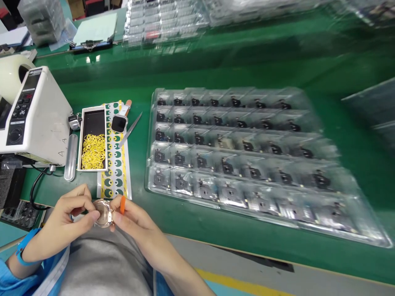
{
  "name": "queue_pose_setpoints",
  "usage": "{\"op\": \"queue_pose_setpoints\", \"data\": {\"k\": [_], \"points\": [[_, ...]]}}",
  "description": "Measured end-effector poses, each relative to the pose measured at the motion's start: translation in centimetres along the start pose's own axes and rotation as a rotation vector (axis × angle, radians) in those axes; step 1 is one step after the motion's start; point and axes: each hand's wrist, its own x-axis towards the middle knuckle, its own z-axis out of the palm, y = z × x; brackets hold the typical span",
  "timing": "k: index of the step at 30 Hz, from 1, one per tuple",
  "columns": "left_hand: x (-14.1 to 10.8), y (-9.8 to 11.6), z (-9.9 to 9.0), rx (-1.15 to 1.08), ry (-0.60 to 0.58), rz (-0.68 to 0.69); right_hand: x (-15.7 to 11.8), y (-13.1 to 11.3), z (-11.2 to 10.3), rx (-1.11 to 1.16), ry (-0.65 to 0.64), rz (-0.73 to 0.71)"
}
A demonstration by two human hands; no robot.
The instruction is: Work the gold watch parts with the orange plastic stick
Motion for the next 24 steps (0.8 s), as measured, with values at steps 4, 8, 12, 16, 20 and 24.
{"op": "queue_pose_setpoints", "data": {"k": [4, 8, 12, 16, 20, 24], "points": [[0.4, 0.2, 0.0, -0.023, -0.014, -0.004, 0.0, -0.2, 0.0, -0.008, 0.004, 0.000], [0.4, 0.0, 0.2, 0.003, 0.012, 0.022, -0.2, -0.1, 0.0, -0.017, 0.023, 0.007], [0.2, 0.0, 0.7, 0.091, 0.059, 0.064, -0.3, 0.0, -0.1, -0.026, 0.047, 0.003], [0.0, 0.3, 1.1, 0.275, 0.127, 0.159, -0.3, 0.2, -0.2, -0.057, 0.068, -0.006], [-0.5, 0.3, 0.4, 0.590, 0.281, 0.213, -0.4, 0.3, -0.3, -0.065, 0.105, -0.018], [-0.8, -0.2, -0.6, 0.574, 0.543, 0.293, -0.3, 0.0, -0.1, -0.042, 0.119, -0.023]]}}
